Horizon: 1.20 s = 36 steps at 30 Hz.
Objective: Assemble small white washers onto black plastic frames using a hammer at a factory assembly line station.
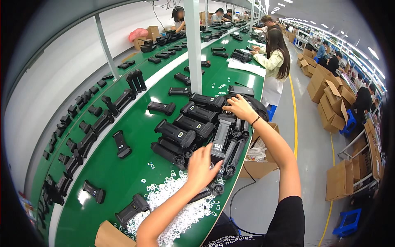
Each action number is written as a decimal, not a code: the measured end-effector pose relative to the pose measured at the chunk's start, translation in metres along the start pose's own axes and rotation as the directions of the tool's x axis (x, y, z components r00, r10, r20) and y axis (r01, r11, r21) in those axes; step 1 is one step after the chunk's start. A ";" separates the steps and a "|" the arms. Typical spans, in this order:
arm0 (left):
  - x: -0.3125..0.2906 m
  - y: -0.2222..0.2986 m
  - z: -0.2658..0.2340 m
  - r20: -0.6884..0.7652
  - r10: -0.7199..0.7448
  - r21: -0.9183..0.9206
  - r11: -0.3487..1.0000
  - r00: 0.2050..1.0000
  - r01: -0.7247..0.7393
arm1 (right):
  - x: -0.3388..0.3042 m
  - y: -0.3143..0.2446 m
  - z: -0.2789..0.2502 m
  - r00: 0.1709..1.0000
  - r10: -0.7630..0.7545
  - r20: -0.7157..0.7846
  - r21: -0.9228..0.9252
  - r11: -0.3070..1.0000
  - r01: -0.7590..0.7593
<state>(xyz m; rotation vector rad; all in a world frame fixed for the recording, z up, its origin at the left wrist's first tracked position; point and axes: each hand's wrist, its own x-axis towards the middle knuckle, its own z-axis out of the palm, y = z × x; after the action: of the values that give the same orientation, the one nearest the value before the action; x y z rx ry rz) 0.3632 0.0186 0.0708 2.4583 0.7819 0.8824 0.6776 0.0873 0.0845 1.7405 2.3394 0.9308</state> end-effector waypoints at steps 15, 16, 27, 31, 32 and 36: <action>0.027 -0.008 0.013 0.144 -0.204 0.154 0.971 0.968 0.182 | -0.003 -0.008 -0.005 0.999 0.039 -0.016 0.058 0.998 -0.038; 0.027 -0.011 0.014 0.140 -0.209 0.159 0.970 0.968 0.186 | -0.001 -0.009 -0.007 0.999 0.036 -0.021 0.061 0.998 -0.034; 0.012 -0.005 -0.007 -0.150 0.028 0.046 0.999 0.988 -0.021 | -0.005 -0.022 -0.015 0.998 0.037 -0.041 0.110 0.993 -0.032; -0.015 -0.029 -0.065 -0.240 0.002 0.137 0.990 0.971 0.032 | -0.009 -0.021 -0.020 0.999 0.015 -0.044 0.130 0.991 -0.009; -0.024 -0.043 -0.082 -0.265 -0.011 0.173 0.983 0.964 0.058 | -0.009 -0.021 -0.022 0.998 0.016 -0.060 0.144 0.990 -0.007; -0.078 -0.106 -0.150 -0.360 -0.151 0.251 0.935 0.921 0.252 | -0.016 -0.023 -0.024 0.997 0.045 -0.070 0.129 0.991 -0.036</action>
<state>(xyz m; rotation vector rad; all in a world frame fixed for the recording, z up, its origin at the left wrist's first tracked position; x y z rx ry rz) 0.1738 0.0777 0.0858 2.4361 1.3525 1.1959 0.6540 0.0590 0.0879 1.8372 2.4693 0.8821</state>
